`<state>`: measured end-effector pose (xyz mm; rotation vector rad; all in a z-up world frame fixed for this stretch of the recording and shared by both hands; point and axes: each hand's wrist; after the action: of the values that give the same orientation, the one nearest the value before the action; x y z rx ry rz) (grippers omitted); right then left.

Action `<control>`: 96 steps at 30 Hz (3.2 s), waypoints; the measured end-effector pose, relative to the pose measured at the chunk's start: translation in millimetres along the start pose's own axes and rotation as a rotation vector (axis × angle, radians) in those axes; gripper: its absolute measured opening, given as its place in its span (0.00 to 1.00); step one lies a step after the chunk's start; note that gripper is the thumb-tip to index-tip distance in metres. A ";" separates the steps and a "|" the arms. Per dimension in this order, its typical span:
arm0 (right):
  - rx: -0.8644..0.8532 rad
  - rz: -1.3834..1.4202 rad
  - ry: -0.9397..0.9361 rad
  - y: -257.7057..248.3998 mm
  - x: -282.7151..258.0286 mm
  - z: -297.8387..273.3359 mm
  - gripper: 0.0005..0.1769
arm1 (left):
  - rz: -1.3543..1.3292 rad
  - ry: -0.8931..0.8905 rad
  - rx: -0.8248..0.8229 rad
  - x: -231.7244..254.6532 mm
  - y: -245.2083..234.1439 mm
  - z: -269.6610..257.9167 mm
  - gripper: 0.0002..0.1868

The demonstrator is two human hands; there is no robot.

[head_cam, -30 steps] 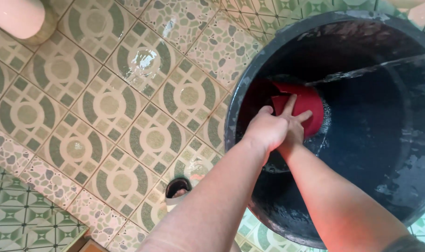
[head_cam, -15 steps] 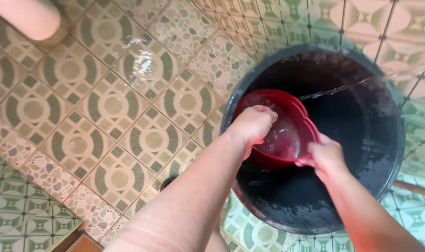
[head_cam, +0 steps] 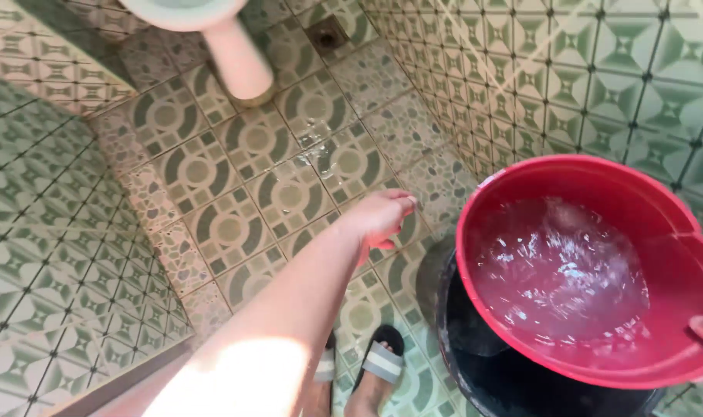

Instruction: The person mops the tiled bathroom floor using a mop and a red bucket, then fills the bucket from a wall tap and pours water into the toilet bowl. The person also removes a soap dish from the wall and scrubs it with a sponge.

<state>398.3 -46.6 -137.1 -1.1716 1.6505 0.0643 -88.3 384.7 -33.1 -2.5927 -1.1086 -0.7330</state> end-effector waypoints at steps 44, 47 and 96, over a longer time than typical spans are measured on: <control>-0.716 -0.954 0.027 655.5 -161.9 -282.5 0.30 | -0.110 -0.345 0.426 -456.7 -155.2 -53.4 0.24; -0.730 -1.009 -0.097 640.9 -162.6 -283.4 0.31 | -0.127 -0.336 0.419 -456.7 -155.7 -52.6 0.24; -0.545 -1.271 0.104 536.0 -476.3 -129.5 0.26 | -0.020 -0.116 0.284 -102.2 -208.7 -68.0 0.28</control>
<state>-92.4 467.9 22.3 -2.4742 0.7103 -0.3767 -324.1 439.4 -26.9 -2.4098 -1.1782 -0.3984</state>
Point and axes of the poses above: each hand's wrist, its own z-axis towards the middle knuckle, its own y-axis out of the palm, x = y × z, and after that the axes turned 1 degree about -y, right-handed
